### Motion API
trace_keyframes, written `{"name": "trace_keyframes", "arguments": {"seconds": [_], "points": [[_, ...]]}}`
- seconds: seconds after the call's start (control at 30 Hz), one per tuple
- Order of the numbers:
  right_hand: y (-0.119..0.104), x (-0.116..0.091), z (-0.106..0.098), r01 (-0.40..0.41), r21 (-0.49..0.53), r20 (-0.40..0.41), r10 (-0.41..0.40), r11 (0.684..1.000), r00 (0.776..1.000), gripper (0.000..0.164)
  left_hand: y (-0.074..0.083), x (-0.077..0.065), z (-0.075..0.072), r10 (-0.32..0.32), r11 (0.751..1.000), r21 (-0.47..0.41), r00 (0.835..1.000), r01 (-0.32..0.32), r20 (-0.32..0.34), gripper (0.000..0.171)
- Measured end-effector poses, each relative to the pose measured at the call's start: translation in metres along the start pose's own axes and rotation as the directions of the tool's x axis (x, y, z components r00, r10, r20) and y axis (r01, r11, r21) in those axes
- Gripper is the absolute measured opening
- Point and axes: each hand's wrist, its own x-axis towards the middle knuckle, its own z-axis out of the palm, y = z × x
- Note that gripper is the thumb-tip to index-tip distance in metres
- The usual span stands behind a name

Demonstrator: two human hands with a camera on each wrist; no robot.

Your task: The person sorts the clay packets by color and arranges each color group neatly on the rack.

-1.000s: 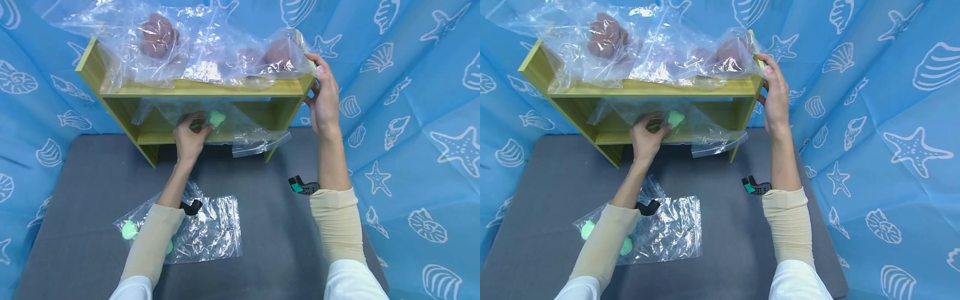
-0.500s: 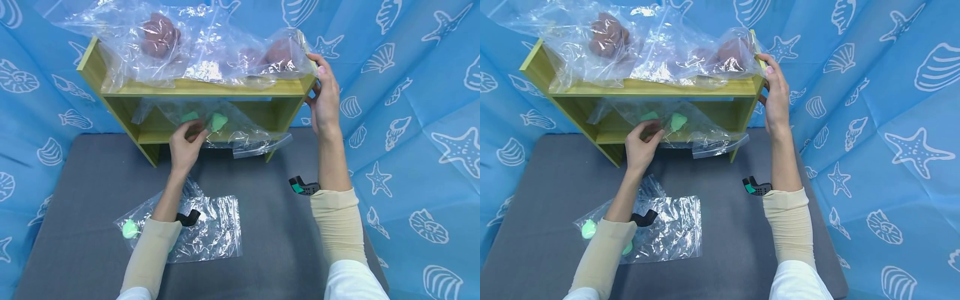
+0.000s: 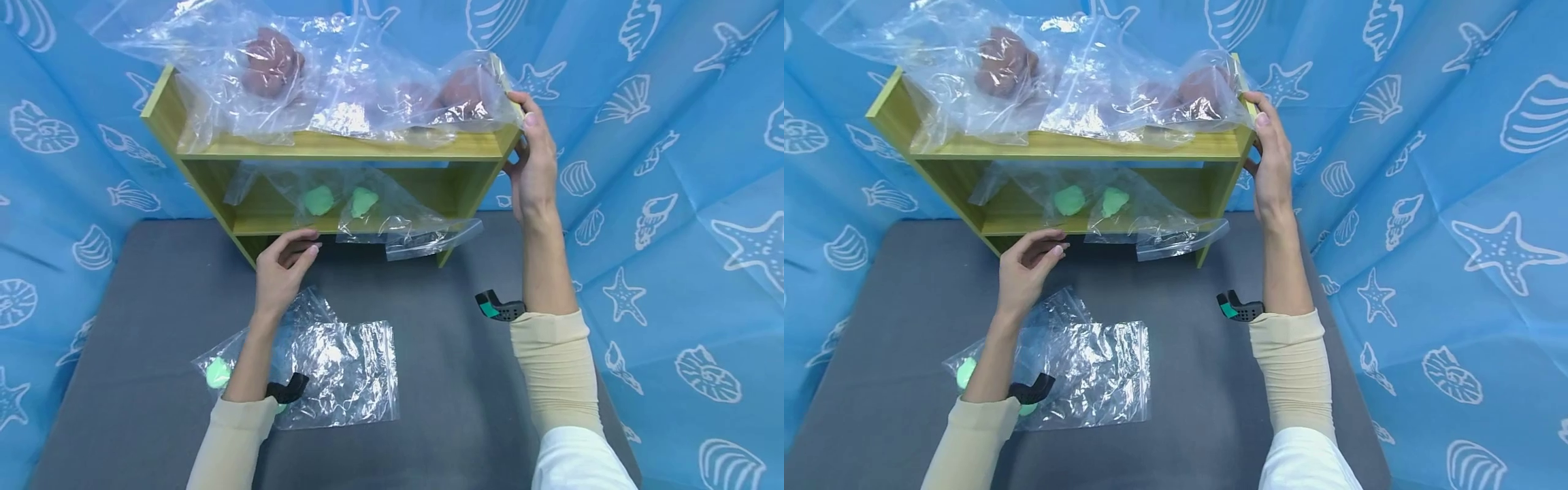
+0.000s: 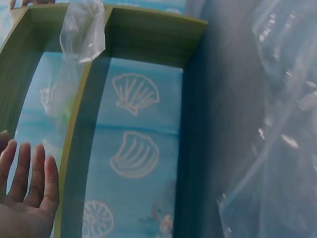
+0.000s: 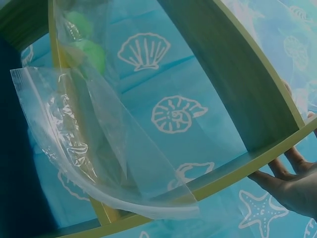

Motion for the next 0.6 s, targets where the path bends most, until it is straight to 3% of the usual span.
{"name": "trace_keyframes", "arguments": {"seconds": [0.37, 0.6], "points": [[0.002, -0.004, -0.001, -0.019, -0.022, -0.005, 0.019, 1.0, 1.0, 0.036, -0.008, -0.041, -0.03, -0.069, 0.987, 0.151, 0.997, 0.063, 0.039, 0.029], [-0.002, -0.001, 0.0, 0.004, -0.012, 0.001, -0.004, 1.0, 1.0, 0.036, -0.013, -0.054, -0.054, -0.126, 0.942, 0.318, 0.991, 0.106, 0.043, 0.032]]}}
